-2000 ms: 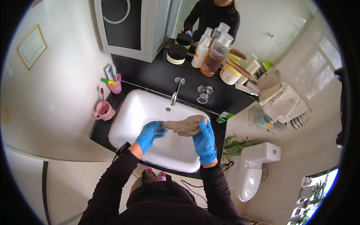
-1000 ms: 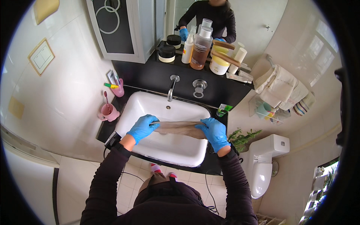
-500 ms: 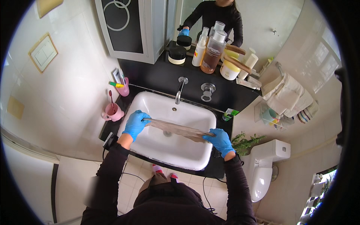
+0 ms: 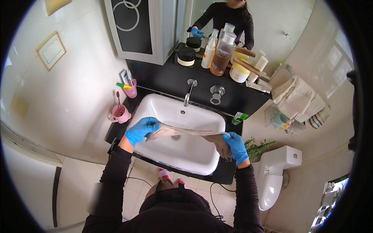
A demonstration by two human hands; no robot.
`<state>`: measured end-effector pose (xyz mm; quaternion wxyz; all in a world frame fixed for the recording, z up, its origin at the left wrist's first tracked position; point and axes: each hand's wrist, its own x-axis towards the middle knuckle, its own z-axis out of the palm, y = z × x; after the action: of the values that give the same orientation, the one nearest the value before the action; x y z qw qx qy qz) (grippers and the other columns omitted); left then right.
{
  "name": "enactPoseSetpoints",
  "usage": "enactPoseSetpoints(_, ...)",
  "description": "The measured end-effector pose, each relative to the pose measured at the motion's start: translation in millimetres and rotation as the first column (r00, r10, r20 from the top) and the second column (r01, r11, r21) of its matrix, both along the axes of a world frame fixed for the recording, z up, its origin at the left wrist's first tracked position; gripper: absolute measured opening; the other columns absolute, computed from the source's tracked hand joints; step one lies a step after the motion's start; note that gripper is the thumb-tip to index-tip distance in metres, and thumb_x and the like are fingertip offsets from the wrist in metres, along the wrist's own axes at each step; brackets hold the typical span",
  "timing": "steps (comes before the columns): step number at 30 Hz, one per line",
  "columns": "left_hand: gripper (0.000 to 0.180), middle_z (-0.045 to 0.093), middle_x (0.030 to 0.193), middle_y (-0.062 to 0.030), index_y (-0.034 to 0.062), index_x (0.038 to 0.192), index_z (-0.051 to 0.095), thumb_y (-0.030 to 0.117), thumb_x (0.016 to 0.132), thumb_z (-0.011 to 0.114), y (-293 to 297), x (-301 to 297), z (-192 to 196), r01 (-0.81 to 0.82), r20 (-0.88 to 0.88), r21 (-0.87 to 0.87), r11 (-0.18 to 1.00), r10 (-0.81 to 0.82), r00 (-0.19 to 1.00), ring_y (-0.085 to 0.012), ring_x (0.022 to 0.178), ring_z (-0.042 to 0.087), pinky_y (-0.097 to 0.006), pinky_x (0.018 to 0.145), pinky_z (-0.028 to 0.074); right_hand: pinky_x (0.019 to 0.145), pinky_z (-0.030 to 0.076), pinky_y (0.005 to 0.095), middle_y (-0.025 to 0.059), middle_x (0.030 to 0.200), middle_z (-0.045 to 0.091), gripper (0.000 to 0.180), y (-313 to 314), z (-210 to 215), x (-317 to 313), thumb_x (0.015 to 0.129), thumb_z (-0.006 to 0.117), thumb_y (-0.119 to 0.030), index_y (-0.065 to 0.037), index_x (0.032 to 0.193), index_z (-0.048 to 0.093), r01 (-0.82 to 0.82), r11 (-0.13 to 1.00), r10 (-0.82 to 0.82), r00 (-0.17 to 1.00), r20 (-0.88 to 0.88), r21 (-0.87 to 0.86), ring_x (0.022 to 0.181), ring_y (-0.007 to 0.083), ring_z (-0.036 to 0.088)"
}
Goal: The person rinses a cloth at the bathroom sink, then walks through the apartment to the balcony. They wipe the balcony railing and window frame with the cloth, moving potted plants aside to reach different sections.
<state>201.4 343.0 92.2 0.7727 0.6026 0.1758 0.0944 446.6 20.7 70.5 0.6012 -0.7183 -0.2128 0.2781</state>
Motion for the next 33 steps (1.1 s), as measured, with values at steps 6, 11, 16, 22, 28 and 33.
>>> enactPoseSetpoints(6,0.027,0.061,0.081,-0.0012,0.0049,0.099,0.062,0.031,0.094,0.059,-80,7,12,0.257,0.219,-0.385,0.887,-0.183,0.959,-0.0104,0.068,0.056,-0.024,0.061,0.047,0.082,0.046,0.0253,0.0039,0.098,0.064,0.04,40,3,-75,0.097,0.05,-0.037,-0.001,0.108,0.063,0.012,0.958,0.108,0.909,-0.403,0.285,0.089,0.0112,0.057)
enactPoseSetpoints(11,0.032,0.062,0.088,-0.009,0.0009,0.096,0.059,0.029,0.099,0.043,-157,3,-49,-0.162,0.201,0.298,0.941,0.104,0.974,-0.017,0.079,0.057,-0.035,0.071,0.048,0.09,0.049,0.032,0.011,0.111,0.061,0.049,79,-16,-182,0.096,0.049,-0.046,-0.004,0.119,0.056,0.097,0.861,0.333,0.634,-0.698,0.499,0.1,0.0215,0.06)
enactPoseSetpoints(16,0.042,0.06,0.071,-0.0066,-0.0001,0.081,0.061,0.033,0.1,0.044,-177,-46,-68,-0.365,-0.057,0.251,0.896,0.39,0.919,-0.0138,0.067,0.052,-0.033,0.063,0.044,0.079,0.051,0.0309,0.0071,0.098,0.063,0.049,87,-41,-229,0.096,0.047,-0.051,-0.006,0.11,0.059,0.125,0.876,0.305,0.603,-0.737,0.465,0.087,0.0182,0.059)
enactPoseSetpoints(22,0.052,0.066,0.089,-0.0116,0.0005,0.096,0.064,0.042,0.102,0.034,-166,-129,-12,-0.474,0.067,0.366,0.801,0.485,0.872,-0.0168,0.082,0.06,-0.029,0.075,0.049,0.081,0.051,0.0355,0.0101,0.1,0.064,0.062,107,-12,-278,0.095,0.039,-0.058,-0.002,0.113,0.057,0.083,0.816,0.486,0.437,-0.757,0.572,0.088,0.0235,0.061)
enactPoseSetpoints(28,0.051,0.049,0.134,-0.0153,-0.0027,0.138,0.038,0.035,0.103,0.033,-105,-281,-7,-0.455,0.326,0.076,0.887,0.409,0.852,-0.0203,0.125,0.044,-0.033,0.11,0.03,0.097,0.045,0.0381,0.0114,0.115,0.061,0.059,159,6,-416,0.097,0.034,-0.054,-0.005,0.124,0.053,-0.024,0.807,0.551,0.39,-0.738,0.59,0.105,0.0248,0.058)
enactPoseSetpoints(33,0.043,0.047,0.132,-0.0095,-0.0013,0.139,0.036,0.02,0.102,0.035,-117,-384,-61,-0.816,0.178,-0.139,0.561,0.825,0.536,-0.0166,0.124,0.044,-0.03,0.107,0.033,0.062,0.055,0.0341,0.0092,0.092,0.053,0.02,215,2,-577,0.095,0.04,-0.017,-0.005,0.11,0.046,-0.375,0.716,0.692,0.496,-0.525,0.589,0.08,0.0214,0.061)
